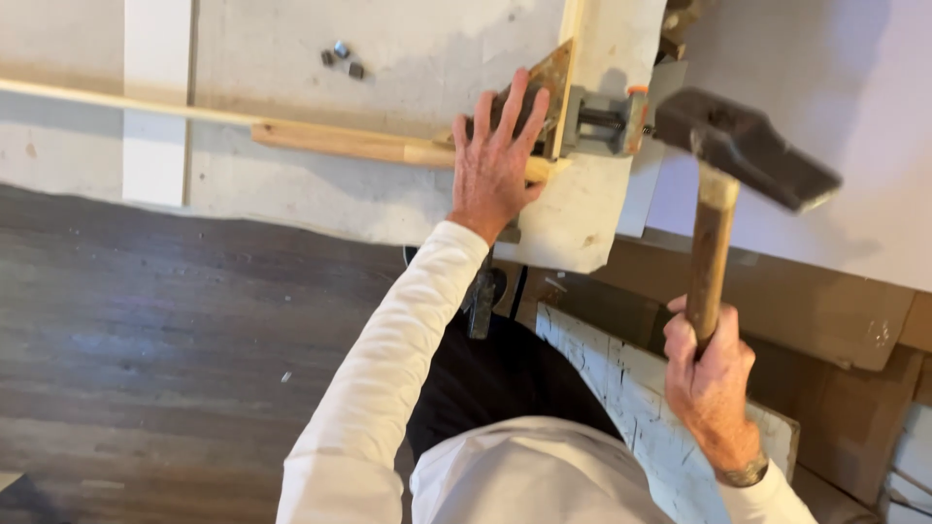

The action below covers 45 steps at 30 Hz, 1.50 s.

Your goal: The person assembles a rectangular wooden frame by clamping two pieces at a corner, inserting a nail, and tapping it with a hammer. They repeat the process at another corner, using clamps and a square to maintain alignment.

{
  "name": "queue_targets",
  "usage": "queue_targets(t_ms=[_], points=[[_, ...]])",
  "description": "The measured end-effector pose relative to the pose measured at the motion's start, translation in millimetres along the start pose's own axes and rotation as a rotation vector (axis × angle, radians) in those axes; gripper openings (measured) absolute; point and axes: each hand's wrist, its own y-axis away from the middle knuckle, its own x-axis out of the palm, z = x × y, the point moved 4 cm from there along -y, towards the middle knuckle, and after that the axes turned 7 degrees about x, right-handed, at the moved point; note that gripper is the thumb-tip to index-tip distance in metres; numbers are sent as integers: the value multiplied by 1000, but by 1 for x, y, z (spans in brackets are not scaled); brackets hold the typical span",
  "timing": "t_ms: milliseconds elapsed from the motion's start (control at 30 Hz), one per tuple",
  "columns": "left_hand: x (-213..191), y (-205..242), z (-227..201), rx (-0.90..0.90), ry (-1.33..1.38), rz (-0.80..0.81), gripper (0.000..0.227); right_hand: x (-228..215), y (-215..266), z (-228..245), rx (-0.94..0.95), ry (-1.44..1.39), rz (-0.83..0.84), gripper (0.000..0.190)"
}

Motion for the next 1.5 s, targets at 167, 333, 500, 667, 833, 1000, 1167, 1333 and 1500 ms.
queue_targets(t_ms=[167, 333, 500, 667, 833, 1000, 1167, 1333, 1500], points=[[-9, 2, -4, 4, -113, 74, 125, 29, -12, -6, 453, 93, 450, 30], [5, 4, -4, 13, 6, -12, 123, 5, 4, -6, 96, -50, 28, 21], [11, 1, -2, 7, -97, 64, 132, 43, -14, -9, 264, 193, 435, 20], [0, 7, -3, 9, -31, 6, 123, 16, 0, 1, 137, 5, 154, 22], [-4, 6, -3, 13, -54, 34, 124, 33, -14, -3, 540, 128, 413, 34], [-3, 0, -1, 2, -30, 4, 121, 10, -9, -13, -10, -19, 2, 22], [4, -2, 1, 3, -91, 69, 129, 42, -20, -30, 183, 105, 230, 19], [-3, 3, -4, 11, -106, 85, 125, 16, -6, -15, 215, -30, 152, 23], [-6, -1, -4, 8, -114, 83, 123, 44, -16, -20, 308, 212, 434, 25]])
